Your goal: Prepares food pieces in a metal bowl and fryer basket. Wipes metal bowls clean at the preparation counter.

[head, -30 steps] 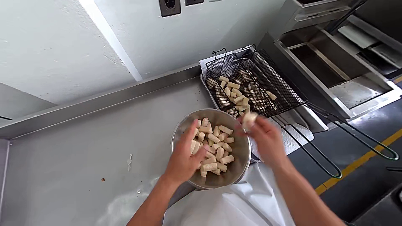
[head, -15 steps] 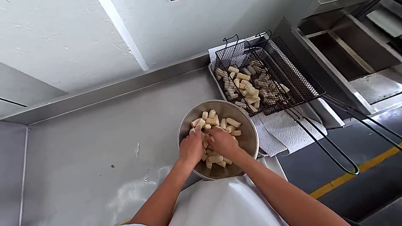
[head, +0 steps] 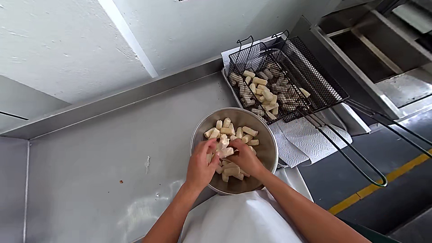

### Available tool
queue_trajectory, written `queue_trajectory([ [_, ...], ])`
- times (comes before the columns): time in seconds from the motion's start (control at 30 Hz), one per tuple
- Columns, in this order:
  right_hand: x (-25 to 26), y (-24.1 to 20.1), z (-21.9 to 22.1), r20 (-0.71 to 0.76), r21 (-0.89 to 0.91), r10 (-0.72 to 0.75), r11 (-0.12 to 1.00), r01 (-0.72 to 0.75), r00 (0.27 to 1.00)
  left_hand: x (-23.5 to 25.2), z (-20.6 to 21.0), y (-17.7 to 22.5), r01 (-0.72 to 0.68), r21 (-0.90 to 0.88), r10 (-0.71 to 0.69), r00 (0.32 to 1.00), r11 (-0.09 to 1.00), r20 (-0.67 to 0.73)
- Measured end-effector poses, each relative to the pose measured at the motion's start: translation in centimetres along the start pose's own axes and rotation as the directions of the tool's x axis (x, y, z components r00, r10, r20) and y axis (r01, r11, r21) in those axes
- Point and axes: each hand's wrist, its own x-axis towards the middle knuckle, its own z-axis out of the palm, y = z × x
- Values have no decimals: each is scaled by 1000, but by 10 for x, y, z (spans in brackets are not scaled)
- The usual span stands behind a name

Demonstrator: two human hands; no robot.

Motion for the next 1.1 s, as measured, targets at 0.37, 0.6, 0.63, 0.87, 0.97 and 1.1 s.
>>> queue_trajectory([
  [0.37, -29, -47, -65, 14, -11, -60, 998, 60, 998, 15, 4, 20, 241, -257, -175, 951, 936, 253],
  [0.6, -35, -56, -66, 10, -108, -97, 989, 98, 995, 17, 1, 25, 46, -337, 24, 979, 940, 203],
  [0.63, -36, -57, -65, -14, -15, -77, 997, 77, 997, 17, -1, 23, 108, -433, 1, 970, 895, 244],
  [0.87, -38, -62, -47, 65, 140, 0, 990, -9, 998, 15, 1, 25, 189, -563, 3, 947, 805, 321],
  [0.97, -42, -60, -44, -142, -196, -135, 975, 106, 981, 15, 2, 22, 90, -474, -22, 989, 876, 145],
  [1.1, -44, -46, -67, -263, -363, -155, 930, 51, 952, 20, -14, 18, 127, -443, -179, 981, 888, -77],
])
